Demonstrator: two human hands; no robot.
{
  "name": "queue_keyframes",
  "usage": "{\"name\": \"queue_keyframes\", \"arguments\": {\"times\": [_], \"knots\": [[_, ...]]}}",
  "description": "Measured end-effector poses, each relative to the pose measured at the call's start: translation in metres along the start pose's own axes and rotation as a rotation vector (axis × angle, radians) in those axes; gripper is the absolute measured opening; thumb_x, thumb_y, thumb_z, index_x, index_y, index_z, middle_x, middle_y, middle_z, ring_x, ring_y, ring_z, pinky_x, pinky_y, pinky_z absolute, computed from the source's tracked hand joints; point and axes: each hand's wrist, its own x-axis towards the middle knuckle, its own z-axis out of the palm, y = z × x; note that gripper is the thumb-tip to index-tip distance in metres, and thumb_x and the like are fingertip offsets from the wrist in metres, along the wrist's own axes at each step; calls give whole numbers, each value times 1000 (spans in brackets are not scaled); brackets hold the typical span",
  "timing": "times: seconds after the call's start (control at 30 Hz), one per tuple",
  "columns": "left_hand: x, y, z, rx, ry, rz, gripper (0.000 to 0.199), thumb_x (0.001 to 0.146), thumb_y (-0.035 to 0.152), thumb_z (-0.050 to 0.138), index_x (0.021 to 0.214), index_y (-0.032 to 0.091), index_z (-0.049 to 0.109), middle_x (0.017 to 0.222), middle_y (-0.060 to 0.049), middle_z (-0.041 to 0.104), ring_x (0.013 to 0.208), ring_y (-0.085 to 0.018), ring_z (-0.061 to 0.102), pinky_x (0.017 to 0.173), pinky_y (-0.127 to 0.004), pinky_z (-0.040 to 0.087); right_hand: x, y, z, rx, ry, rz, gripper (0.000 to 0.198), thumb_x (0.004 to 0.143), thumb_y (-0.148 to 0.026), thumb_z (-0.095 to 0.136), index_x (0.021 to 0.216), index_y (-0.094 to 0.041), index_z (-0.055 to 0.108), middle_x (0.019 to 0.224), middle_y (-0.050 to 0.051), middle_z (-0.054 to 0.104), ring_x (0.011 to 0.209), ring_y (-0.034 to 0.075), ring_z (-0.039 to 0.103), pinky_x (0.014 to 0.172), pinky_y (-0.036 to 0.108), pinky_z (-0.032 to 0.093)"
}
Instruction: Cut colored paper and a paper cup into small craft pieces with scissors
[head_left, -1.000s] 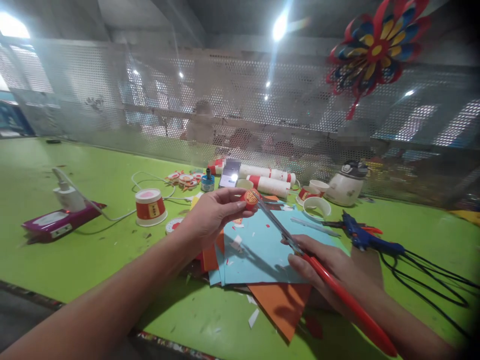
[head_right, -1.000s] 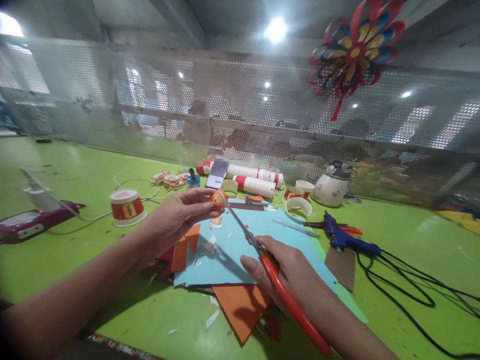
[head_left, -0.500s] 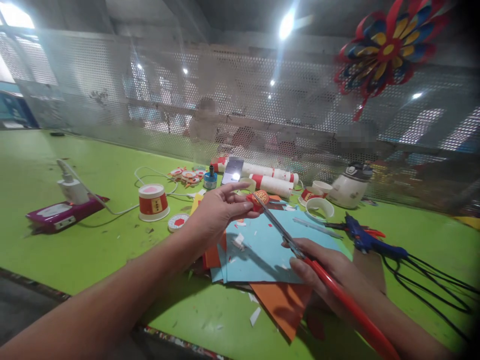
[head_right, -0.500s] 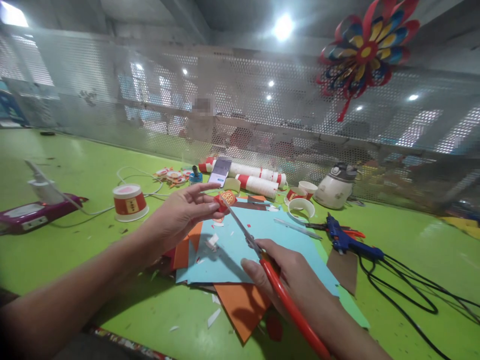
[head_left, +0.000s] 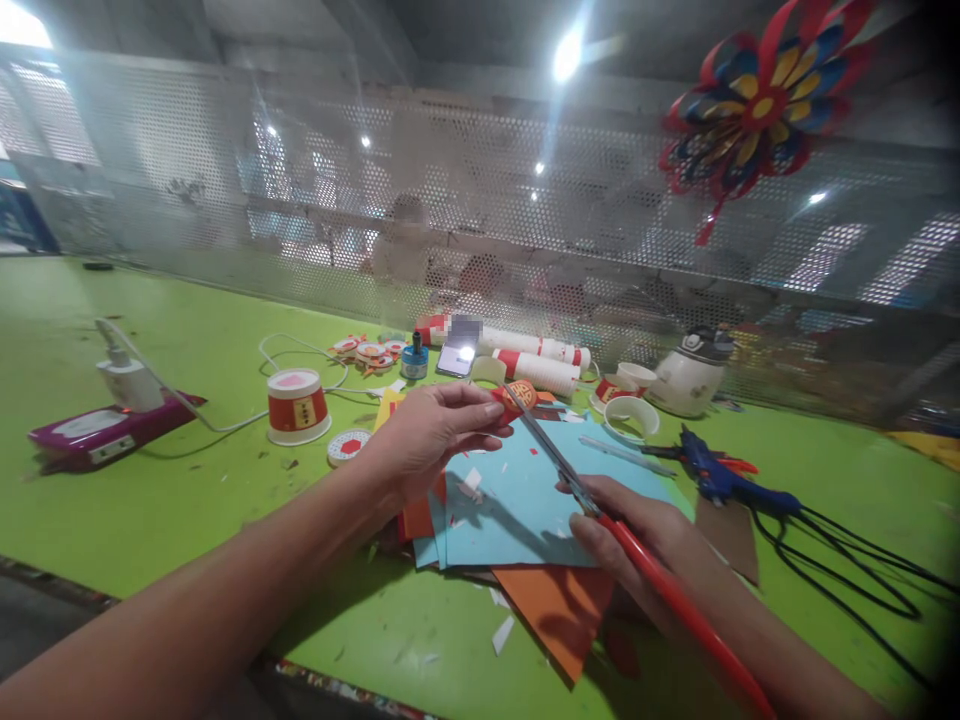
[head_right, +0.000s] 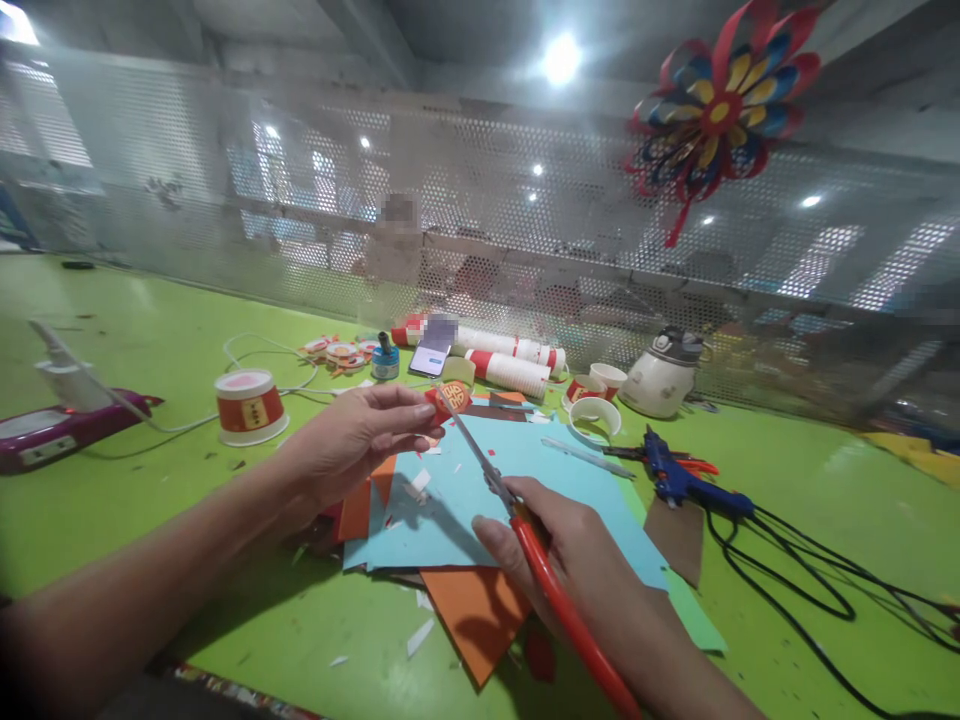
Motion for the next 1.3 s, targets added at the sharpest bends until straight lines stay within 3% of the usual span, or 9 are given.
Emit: {"name": "queue_keyframes", "arguments": {"times": [0.2, 0.47, 0.63, 0.83, 1.03, 1.3], "knots": [[-1, 0, 1, 15, 12, 19, 7, 72, 13, 71, 71, 10, 65, 76, -7, 69, 69, -13, 64, 71, -27, 49, -1, 4, 2, 49, -19, -27, 34, 89, -50, 39, 91, -20, 54, 88, 6, 65, 78, 22, 57, 67, 32, 44], [-2, 1, 3, 37, 20, 49, 7, 72, 13, 69, 70, 10, 64, 74, -7, 68, 71, -14, 64, 69, -27, 49, -3, 0, 2, 54, -69, -20, 34, 91, -51, 36, 85, -21, 51, 77, 2, 60, 68, 18, 53, 60, 28, 42], [-4, 2, 6, 39, 29, 44, 7, 73, 12, 69, 68, 10, 63, 71, -6, 67, 70, -14, 64, 67, -26, 48, -2, 1, 1, 95, -71, -36, 38, 91, -55, 34, 92, -21, 52, 92, 7, 65, 72, 19, 56, 55, 26, 41], [-4, 3, 6, 26, 19, 35, 7, 73, 11, 68, 68, 9, 63, 73, -7, 68, 70, -14, 64, 68, -28, 48, -1, 8, 3, 80, -74, -55, 40, 91, -56, 33, 92, -22, 54, 69, 1, 60, 62, 17, 53, 53, 25, 42], [-4, 5, 6, 32, 30, 21, 7, 73, 9, 67, 68, 9, 63, 72, -8, 68, 70, -16, 65, 70, -30, 48, -4, 5, 3, 92, -48, -51, 47, 90, -59, 32, 103, -20, 56, 84, 5, 65, 68, 18, 55, 55, 26, 43], [-5, 3, 6, 23, 33, 19, 7, 72, 10, 68, 67, 9, 64, 71, -8, 68, 69, -15, 65, 72, -31, 48, -5, 0, 6, 74, -2, -6, 50, 90, -60, 32, 107, -20, 58, 68, 0, 59, 58, 16, 51, 52, 25, 41]]}}
